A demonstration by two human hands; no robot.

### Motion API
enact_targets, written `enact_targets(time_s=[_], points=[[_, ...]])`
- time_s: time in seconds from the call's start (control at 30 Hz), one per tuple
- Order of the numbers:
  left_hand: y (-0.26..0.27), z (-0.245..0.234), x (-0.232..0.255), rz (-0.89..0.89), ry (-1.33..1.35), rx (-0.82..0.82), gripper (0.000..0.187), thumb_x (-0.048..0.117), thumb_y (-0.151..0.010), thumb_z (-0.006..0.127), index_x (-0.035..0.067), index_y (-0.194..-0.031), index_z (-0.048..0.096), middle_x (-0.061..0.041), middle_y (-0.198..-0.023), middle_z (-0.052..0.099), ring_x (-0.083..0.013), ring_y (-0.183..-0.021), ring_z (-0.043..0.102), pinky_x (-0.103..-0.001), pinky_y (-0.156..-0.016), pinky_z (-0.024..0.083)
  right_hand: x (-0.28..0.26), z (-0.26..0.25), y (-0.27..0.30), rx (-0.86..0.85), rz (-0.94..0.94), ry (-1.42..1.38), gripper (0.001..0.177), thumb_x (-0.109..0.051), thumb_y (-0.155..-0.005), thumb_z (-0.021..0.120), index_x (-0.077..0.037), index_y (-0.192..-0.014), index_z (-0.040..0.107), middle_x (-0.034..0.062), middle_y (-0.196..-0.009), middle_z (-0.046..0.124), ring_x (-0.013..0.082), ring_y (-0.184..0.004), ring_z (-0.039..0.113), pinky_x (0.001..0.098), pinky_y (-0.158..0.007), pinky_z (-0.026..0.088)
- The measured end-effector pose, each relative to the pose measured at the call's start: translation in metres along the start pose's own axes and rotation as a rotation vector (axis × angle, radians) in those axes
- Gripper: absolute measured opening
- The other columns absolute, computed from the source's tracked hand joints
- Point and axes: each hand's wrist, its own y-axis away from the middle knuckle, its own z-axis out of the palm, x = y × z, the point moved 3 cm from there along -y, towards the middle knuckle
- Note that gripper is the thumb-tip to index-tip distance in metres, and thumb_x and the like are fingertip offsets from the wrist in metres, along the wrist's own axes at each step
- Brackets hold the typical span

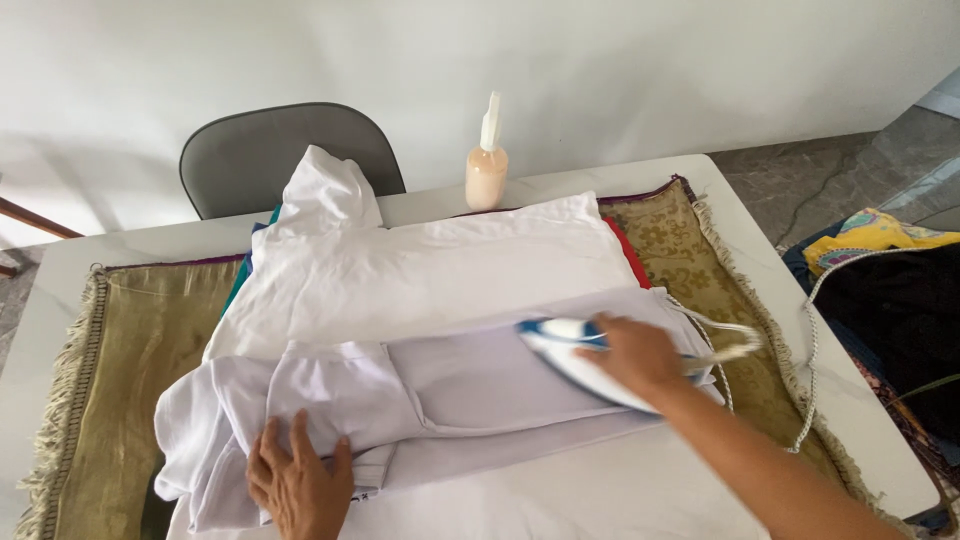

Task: The person irons a light purple polo shirt on a table, folds it, and places it on a nearby chair. They then iron and fold a white polo shirt, followed by a red polo shirt, stacking each folded item on the chair.

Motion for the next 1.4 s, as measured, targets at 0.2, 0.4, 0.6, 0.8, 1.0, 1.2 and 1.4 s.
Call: enact_targets(time_s=[0.2,0.4,0.6,0.8,1.0,1.2,1.4], points=[[-0.007,-0.006,-0.021,-0.040,0.018,0.059,0.082,0.044,-0.075,0.079,0.010,-0.145,0.053,-0.021,-0.143,0.051,-0.0417,-0.137,0.042,-0.057,-0.116,0.032,0.102,-0.032,-0.015,-0.093,0.385,0.118,0.066,-0.074,-0.083,0.062,-0.017,-0.113,0.076,0.0060,-0.088,0.080,0.0242,-0.080,0.078,0.0410,-0.071,0.058],[-0.019,-0.006,-0.061,-0.232,0.265,-0.094,0.071,0.029,-0.076,0.081,0.005,-0.137,0.053,-0.016,-0.107,0.070,-0.0351,-0.103,0.065,-0.047,-0.093,0.050,0.051,-0.009,-0.016,-0.145,-0.016,0.171,0.075,-0.076,-0.071,0.067,-0.024,-0.125,0.069,0.0073,-0.093,0.078,0.0265,-0.088,0.076,0.0421,-0.077,0.059],[-0.021,-0.016,-0.074,-0.161,0.430,-0.119,0.050,0.013,-0.078,0.073,0.007,-0.123,0.054,-0.013,-0.093,0.076,-0.0345,-0.091,0.070,-0.047,-0.084,0.052,-0.088,0.005,-0.003,0.040,-0.162,0.051,0.065,-0.067,-0.076,0.070,-0.014,-0.113,0.070,0.0084,-0.093,0.078,0.0304,-0.087,0.074,0.0433,-0.073,0.057],[-0.031,-0.027,-0.085,-0.187,0.535,-0.250,0.046,0.006,-0.077,0.070,0.007,-0.119,0.052,-0.013,-0.085,0.075,-0.0338,-0.087,0.071,-0.046,-0.081,0.053,-0.219,-0.016,0.006,0.053,-0.383,-0.128,0.066,-0.067,-0.073,0.074,-0.013,-0.111,0.071,0.0120,-0.098,0.077,0.0317,-0.084,0.073,0.0438,-0.075,0.056],[-0.026,-0.024,-0.095,-0.175,0.581,-0.244,0.034,0.002,-0.077,0.067,0.007,-0.106,0.049,-0.016,-0.088,0.070,-0.0373,-0.088,0.067,-0.047,-0.079,0.052,-0.353,0.028,0.012,0.164,-0.677,-0.088,0.060,-0.053,-0.078,0.078,-0.005,-0.112,0.068,0.0164,-0.095,0.074,0.0353,-0.084,0.071,0.0474,-0.068,0.055],[-0.027,-0.026,-0.099,-0.196,0.674,-0.245,0.030,0.002,-0.081,0.064,0.006,-0.103,0.044,-0.020,-0.084,0.067,-0.0420,-0.087,0.063,-0.051,-0.077,0.050,-0.367,0.026,-0.016,-0.045,-0.556,0.052,0.058,-0.058,-0.084,0.072,-0.008,-0.113,0.067,0.0123,-0.089,0.076,0.0312,-0.086,0.072,0.0446,-0.074,0.055],[-0.024,-0.026,-0.101,-0.150,0.695,-0.255,0.027,0.000,-0.079,0.063,0.006,-0.099,0.046,-0.018,-0.085,0.066,-0.0407,-0.086,0.063,-0.052,-0.075,0.050,-0.378,0.026,0.000,-0.083,-0.500,0.067,0.068,-0.061,-0.078,0.075,-0.009,-0.120,0.065,0.0131,-0.091,0.076,0.0318,-0.086,0.073,0.0435,-0.072,0.056]])
